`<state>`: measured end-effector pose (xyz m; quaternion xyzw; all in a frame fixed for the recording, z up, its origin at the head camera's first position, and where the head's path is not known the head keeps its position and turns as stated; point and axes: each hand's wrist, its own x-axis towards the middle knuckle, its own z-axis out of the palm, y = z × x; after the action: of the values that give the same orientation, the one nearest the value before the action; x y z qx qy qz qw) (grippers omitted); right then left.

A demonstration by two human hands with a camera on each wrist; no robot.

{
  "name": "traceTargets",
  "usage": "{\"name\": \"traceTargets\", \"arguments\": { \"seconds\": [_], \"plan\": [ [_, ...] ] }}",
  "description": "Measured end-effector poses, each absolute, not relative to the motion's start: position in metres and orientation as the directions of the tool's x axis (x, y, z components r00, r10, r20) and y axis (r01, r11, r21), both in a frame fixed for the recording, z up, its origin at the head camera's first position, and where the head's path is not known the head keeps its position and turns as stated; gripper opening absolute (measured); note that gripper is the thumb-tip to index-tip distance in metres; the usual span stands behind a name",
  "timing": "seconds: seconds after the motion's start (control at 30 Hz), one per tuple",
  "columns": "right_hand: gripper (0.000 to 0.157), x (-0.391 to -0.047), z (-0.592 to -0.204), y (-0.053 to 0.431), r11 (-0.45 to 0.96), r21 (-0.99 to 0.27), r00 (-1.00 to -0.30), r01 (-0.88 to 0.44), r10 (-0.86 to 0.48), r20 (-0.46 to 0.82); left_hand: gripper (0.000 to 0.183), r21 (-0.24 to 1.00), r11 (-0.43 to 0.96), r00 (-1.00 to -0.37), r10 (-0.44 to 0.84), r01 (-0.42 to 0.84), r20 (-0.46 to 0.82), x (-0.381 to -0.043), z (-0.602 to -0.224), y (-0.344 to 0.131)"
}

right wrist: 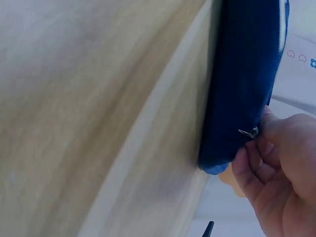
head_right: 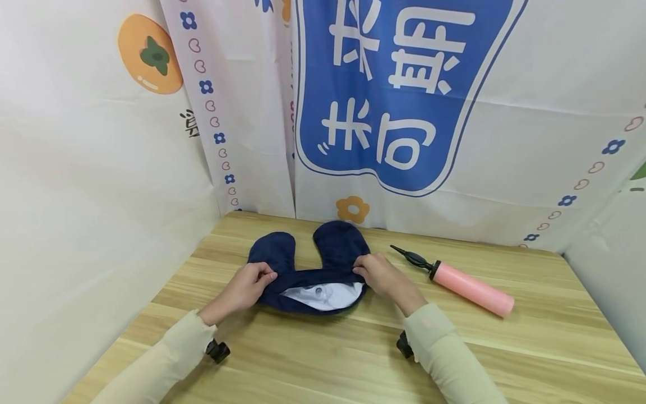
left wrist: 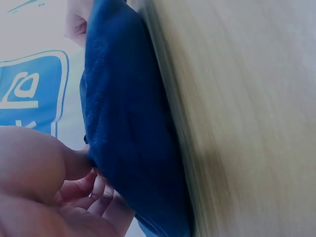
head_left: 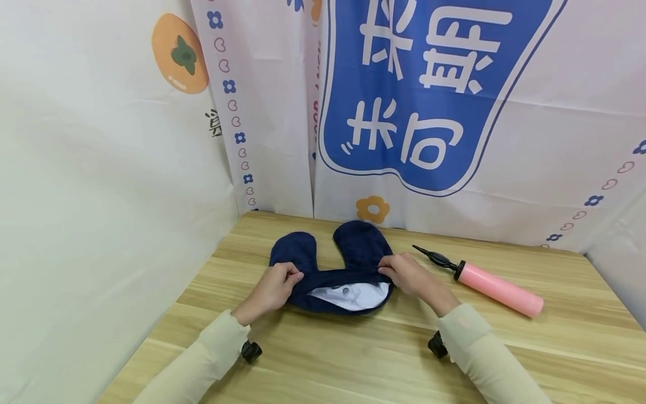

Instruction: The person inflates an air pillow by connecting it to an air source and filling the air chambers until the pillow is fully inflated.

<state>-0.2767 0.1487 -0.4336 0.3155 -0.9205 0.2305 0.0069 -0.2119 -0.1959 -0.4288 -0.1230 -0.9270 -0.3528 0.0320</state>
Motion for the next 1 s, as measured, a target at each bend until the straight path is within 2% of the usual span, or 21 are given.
{"name": "traceTargets", "arguments": {
  "seconds": [0.17,0.37,0.47,0.57,0.67,0.73,0.8,1.0],
  "plan": [
    [0.015,-0.277,-0.438,0.146,0.732,-0.422,-0.837,-0.534,-0.529,0.142,0.02,0.621,0.744,-0.969,0.192,0.248,0.157,-0.218,-0.434,-0.193],
    [0.009,-0.271,-0.438,0.143,0.743,-0.422,-0.848,-0.519,-0.507,0.152,0.012,0.532,0.803,-0.962,0.194,0.269,0.193,-0.218,-0.437,-0.186],
    [0.008,-0.266,-0.432,0.144,0.752,-0.436,-0.862,-0.495,-0.488,0.137,0.011,0.471,0.814,-0.933,0.225,0.338,0.281,-0.212,-0.434,-0.181],
    [0.018,-0.261,-0.418,0.145,0.745,-0.457,-0.866,-0.486,-0.483,0.131,0.019,0.384,0.793,-0.858,0.316,0.473,0.404,-0.204,-0.426,-0.171],
    [0.026,-0.255,-0.401,0.143,0.718,-0.461,-0.846,-0.522,-0.504,0.174,0.021,0.293,0.717,-0.751,0.476,0.633,0.458,-0.199,-0.416,-0.158],
    [0.026,-0.249,-0.391,0.139,0.694,-0.444,-0.819,-0.567,-0.531,0.216,0.019,0.28,0.638,-0.688,0.586,0.717,0.428,-0.2,-0.412,-0.149],
    [0.022,-0.242,-0.384,0.131,0.66,-0.428,-0.782,-0.617,-0.572,0.247,0.017,0.298,0.578,-0.65,0.661,0.759,0.374,-0.203,-0.411,-0.141],
    [0.018,-0.22,-0.391,0.103,0.574,-0.396,-0.681,-0.717,-0.698,0.221,0.02,0.372,0.578,-0.681,0.678,0.727,0.278,-0.214,-0.418,-0.133]
  ]
}}
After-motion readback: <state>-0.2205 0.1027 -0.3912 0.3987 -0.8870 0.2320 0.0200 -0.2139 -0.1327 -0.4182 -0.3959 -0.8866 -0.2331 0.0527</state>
